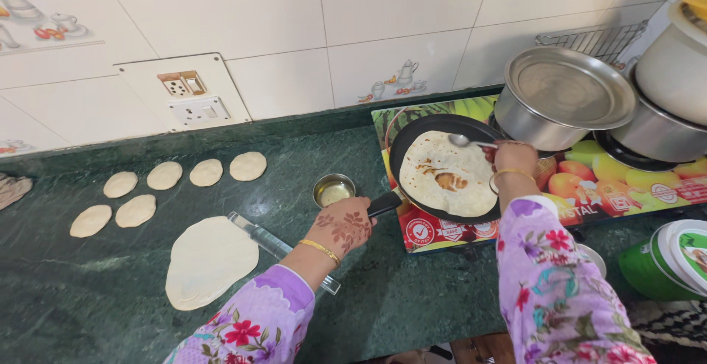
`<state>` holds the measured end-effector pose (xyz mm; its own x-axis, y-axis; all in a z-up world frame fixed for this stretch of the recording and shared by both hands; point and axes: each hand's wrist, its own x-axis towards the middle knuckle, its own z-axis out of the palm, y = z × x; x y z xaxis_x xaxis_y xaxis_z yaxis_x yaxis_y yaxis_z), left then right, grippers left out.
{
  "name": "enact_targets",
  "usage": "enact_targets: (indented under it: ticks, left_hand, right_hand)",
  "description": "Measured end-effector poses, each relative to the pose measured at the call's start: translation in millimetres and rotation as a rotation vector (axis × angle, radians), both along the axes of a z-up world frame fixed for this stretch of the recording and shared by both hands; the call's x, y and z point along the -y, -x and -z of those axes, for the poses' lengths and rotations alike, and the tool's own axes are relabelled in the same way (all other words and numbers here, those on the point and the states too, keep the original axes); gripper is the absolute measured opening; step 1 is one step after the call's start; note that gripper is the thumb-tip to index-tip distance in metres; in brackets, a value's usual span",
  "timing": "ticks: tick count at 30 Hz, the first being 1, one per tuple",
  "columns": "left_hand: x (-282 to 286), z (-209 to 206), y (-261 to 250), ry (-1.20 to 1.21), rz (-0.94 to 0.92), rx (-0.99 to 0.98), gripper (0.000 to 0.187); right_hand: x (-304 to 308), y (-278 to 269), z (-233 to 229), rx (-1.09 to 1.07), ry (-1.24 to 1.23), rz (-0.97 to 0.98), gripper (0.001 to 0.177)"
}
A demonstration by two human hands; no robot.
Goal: The person rolls out circles of dough on a counter and cooks them in a pan on a stovetop, flipping them by hand and applying oil with a spoon.
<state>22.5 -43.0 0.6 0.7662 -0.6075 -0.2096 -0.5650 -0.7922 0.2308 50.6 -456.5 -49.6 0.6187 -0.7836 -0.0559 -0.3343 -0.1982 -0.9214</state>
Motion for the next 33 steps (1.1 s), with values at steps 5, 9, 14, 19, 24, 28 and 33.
enact_targets:
  ticks: [5, 9, 14, 19, 24, 28, 33]
  left_hand:
    - [6, 0, 0, 0.006, 0.027, 0.056, 0.028]
    - [5, -1, -6, 0.004, 0.037, 0.060, 0.028]
    - [0, 6, -8, 0.004, 0.041, 0.051, 0.028]
    - [1, 14, -4, -0.005, 0.058, 0.050, 0.029]
    - [0, 5, -1, 0.044, 0.036, 0.014, 0.021]
    - [2, -1, 0, -0.031, 0.042, -0.021, 0.025]
    - [-1, -1, 3, 0.010, 0.041, -0.030, 0.025]
  right_hand:
    - [-77, 10, -18, -0.045, 0.298, -0.118, 0.024]
    - [-80, 34, -64, -0.156, 0.036, -0.360, 0.019]
    - [-51, 121, -104, -0.244, 0.179, -0.420, 0.036]
    - [62, 89, -2, -0.128, 0.170, 0.014, 0.024]
    - [12, 150, -57, -0.250, 0.144, 0.013, 0.029]
    - [9, 173, -19, -0.185, 0.088, -0.125, 0.025]
    - [-38, 182, -31, 0.004, -0.105, -0.058, 0.023]
